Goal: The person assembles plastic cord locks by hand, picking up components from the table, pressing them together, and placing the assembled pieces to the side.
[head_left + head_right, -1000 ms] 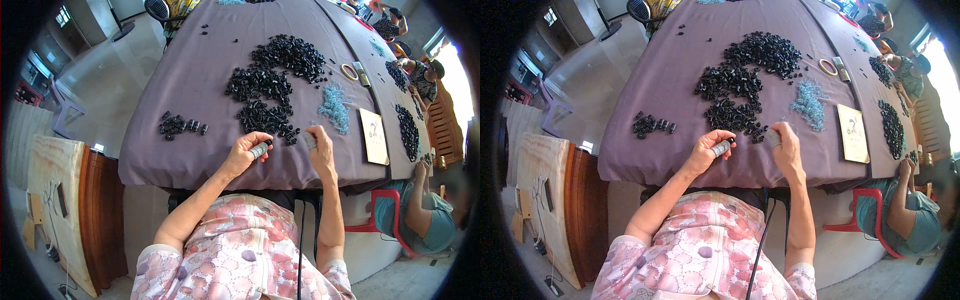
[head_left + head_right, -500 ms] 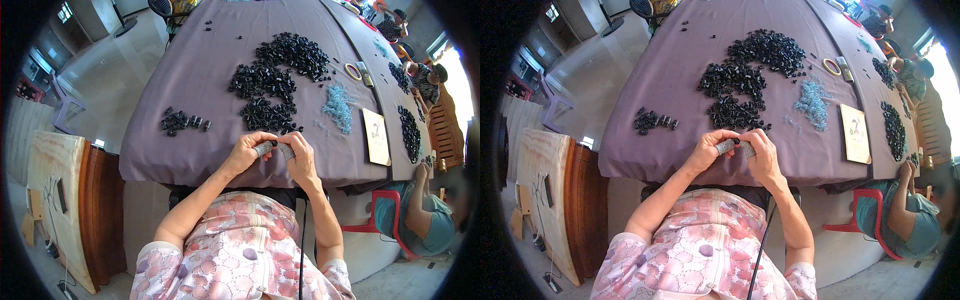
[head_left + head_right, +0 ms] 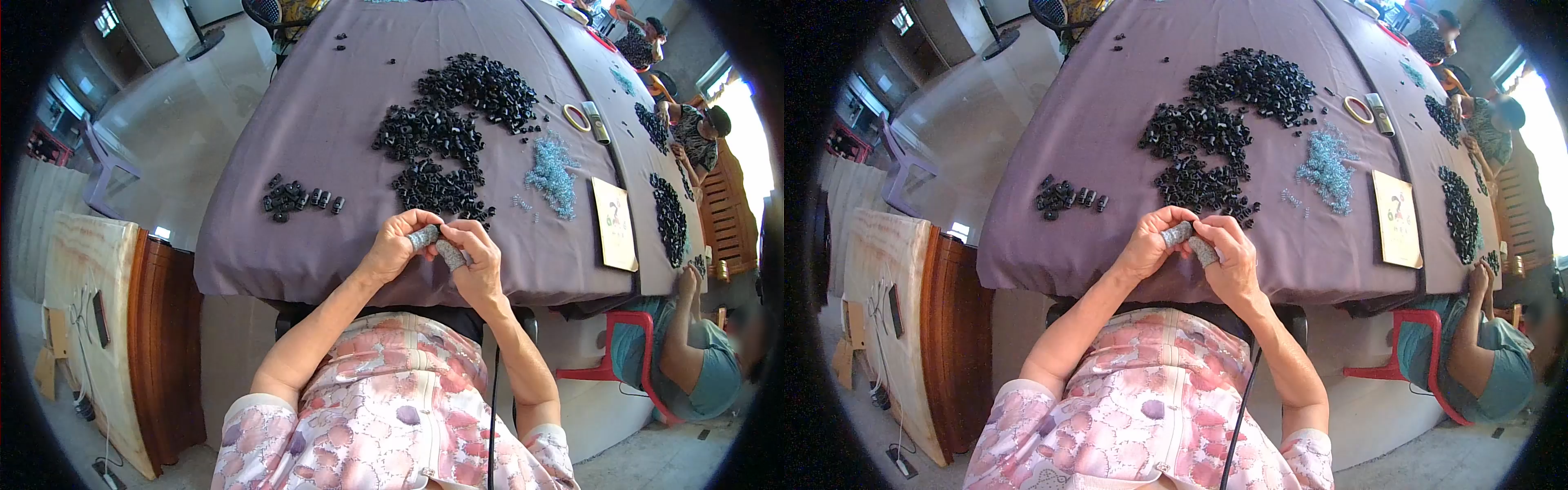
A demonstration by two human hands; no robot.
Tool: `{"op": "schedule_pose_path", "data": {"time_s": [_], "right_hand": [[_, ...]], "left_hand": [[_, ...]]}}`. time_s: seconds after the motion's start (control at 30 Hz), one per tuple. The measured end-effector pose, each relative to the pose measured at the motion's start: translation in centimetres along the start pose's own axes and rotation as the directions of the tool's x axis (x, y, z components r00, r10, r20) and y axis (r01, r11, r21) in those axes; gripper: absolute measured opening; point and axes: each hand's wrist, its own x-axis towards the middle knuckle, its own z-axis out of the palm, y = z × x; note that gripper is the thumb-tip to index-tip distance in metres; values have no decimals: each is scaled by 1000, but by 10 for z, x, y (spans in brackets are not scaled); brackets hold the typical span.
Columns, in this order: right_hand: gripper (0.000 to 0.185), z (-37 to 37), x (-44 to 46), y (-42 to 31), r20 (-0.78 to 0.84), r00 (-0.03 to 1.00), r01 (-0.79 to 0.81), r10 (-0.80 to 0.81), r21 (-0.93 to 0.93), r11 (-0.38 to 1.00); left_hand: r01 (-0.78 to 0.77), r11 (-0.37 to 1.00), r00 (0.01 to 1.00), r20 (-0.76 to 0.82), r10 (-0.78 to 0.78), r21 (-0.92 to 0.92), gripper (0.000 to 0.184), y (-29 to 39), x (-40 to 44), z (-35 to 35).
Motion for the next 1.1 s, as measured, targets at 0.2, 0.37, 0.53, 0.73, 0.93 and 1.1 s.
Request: {"op": "schedule_pose_path", "data": {"time_s": [0.2, 0.37, 0.53, 0.73, 0.93, 1.1], "right_hand": [[31, -23, 12, 19, -98, 995, -34, 20, -138, 990], [32, -42, 16, 41, -141, 988, -93, 59, -242, 966], [29, -40, 16, 48, -71, 997, 9, -43, -419, 908], [33, -31, 14, 45, 21, 998, 59, -55, -501, 863], [41, -24, 17, 33, 117, 991, 124, -72, -535, 836], [45, -13, 14, 32, 195, 976, 194, -97, -576, 794]], "left_hand": [[-16, 1000, 1000, 7, 16, 14, 15, 1, 0, 2], [-23, 998, 1000, -4, 23, -51, 15, 1, 0, 2], [-20, 1000, 1000, -24, 20, -15, 15, 4, -1, 4], [-15, 1000, 1000, -15, 15, -15, 15, 2, 0, 3], [-12, 1000, 1000, -18, 13, 29, 15, 1, 1, 3], [-20, 1000, 1000, -10, 20, 18, 15, 0, 0, 3]]}}
